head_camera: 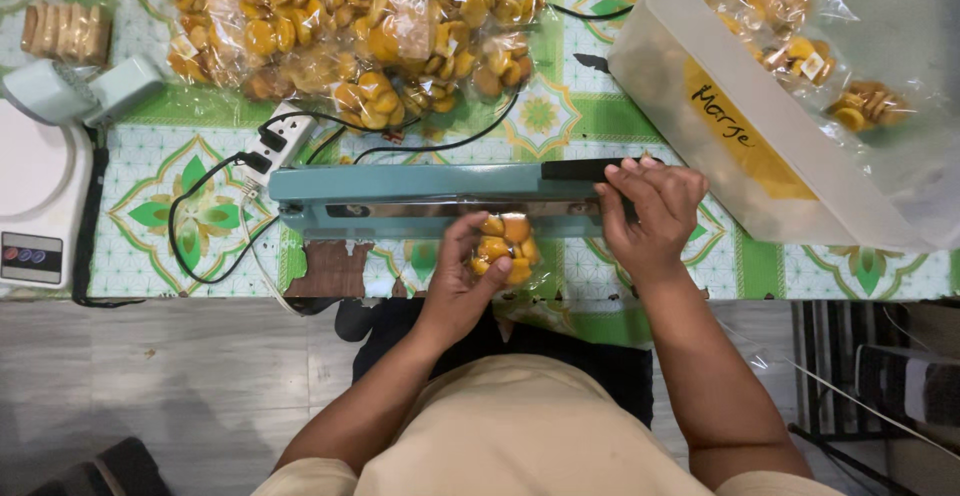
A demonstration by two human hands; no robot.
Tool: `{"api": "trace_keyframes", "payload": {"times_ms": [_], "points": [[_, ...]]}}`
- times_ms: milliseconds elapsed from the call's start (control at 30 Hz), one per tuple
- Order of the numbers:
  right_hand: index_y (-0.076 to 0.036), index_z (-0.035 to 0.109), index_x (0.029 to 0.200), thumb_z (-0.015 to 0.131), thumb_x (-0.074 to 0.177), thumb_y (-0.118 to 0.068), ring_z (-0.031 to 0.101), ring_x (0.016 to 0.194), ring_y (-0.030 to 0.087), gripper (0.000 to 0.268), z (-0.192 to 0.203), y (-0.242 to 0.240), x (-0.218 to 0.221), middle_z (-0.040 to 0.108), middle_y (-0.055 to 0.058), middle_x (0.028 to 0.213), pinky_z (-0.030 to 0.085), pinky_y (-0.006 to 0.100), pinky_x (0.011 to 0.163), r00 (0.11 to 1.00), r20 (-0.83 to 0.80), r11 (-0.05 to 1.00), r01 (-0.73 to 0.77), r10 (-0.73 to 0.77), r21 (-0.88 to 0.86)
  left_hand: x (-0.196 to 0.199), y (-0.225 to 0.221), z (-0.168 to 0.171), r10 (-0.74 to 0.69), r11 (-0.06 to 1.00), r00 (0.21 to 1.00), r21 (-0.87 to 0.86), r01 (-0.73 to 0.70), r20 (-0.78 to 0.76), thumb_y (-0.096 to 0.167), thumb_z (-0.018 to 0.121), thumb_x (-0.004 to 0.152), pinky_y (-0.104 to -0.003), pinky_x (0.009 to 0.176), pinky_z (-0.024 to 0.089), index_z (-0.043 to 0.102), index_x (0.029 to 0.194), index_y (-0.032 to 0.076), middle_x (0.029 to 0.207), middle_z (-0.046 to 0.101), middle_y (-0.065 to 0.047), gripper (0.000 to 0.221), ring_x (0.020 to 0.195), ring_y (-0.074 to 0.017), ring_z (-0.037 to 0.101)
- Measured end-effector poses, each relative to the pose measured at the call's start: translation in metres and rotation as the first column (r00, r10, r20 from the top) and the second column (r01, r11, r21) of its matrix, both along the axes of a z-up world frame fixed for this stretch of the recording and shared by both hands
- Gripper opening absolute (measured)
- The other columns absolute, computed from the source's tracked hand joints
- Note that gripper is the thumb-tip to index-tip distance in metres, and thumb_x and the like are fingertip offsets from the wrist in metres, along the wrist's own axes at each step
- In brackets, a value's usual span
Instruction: The person uses a heat sealer to seal small plastic bags filled with snacks, then places each sealed bag into a storage bin.
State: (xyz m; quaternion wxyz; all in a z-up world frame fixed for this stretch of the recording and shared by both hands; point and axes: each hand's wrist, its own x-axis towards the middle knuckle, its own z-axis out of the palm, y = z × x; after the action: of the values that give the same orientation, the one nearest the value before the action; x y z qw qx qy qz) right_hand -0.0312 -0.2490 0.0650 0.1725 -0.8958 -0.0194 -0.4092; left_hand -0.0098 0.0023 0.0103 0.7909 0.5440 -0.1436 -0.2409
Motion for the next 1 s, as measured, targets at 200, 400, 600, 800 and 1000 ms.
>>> {"api": "trace_keyframes", "payload": {"times_ms": [200,400,600,800,1000], "points": [[-0.010,0.075,0.108,0.091,0.085,-0.001,0.060,0.109,0.026,0.029,-0.004,-0.002,0.000,0.068,0.004,0.110,0.046,0.040,0.101,1.000,-0.008,1.000,-0.017,0.017,0.003,0.001,0.002,0.001,-0.024,0.997,0.996,0.077,0.017,0.085,0.009,0.070,0.100,-0.032,0.110,0.049,0.048,0.145,0.010,0.143,0.054,-0.009,0.051,0.131,-0.0167,0.055],[-0.009,0.075,0.109,0.090,0.087,-0.001,0.060,0.110,0.028,0.028,-0.007,-0.003,0.000,0.068,0.005,0.111,0.047,0.040,0.102,1.000,-0.002,1.000,-0.023,0.023,0.002,0.002,0.003,0.009,-0.064,0.998,0.998,0.029,0.064,0.016,0.009,0.073,0.097,-0.031,0.106,0.050,0.049,0.145,0.010,0.140,0.056,-0.007,0.053,0.125,-0.0144,0.057],[-0.009,0.075,0.109,0.090,0.087,-0.001,0.060,0.110,0.028,0.027,-0.010,-0.004,0.000,0.068,0.005,0.111,0.047,0.040,0.101,1.000,-0.003,1.000,-0.019,0.019,-0.006,0.002,0.003,0.011,-0.070,0.997,0.998,0.046,0.070,0.007,0.011,0.074,0.098,-0.030,0.105,0.051,0.050,0.145,0.009,0.136,0.059,-0.007,0.053,0.123,-0.0144,0.059],[-0.010,0.074,0.109,0.089,0.088,-0.002,0.060,0.111,0.028,0.027,-0.014,-0.007,-0.002,0.067,0.006,0.112,0.047,0.041,0.101,1.000,-0.008,1.000,-0.017,0.016,-0.018,0.002,0.002,0.010,-0.067,0.994,0.997,0.090,0.065,0.027,0.014,0.074,0.098,-0.031,0.105,0.052,0.053,0.145,0.009,0.135,0.061,-0.007,0.052,0.122,-0.0148,0.061],[-0.011,0.075,0.109,0.088,0.089,-0.007,0.060,0.112,0.028,0.024,0.016,0.007,0.005,0.067,0.004,0.113,0.046,0.042,0.103,0.999,-0.042,1.000,-0.014,0.013,-0.019,0.004,0.003,0.013,-0.043,0.992,0.999,0.117,0.041,0.016,0.015,0.075,0.096,-0.031,0.105,0.051,0.057,0.144,0.008,0.135,0.063,-0.008,0.051,0.121,-0.0143,0.060]]}}
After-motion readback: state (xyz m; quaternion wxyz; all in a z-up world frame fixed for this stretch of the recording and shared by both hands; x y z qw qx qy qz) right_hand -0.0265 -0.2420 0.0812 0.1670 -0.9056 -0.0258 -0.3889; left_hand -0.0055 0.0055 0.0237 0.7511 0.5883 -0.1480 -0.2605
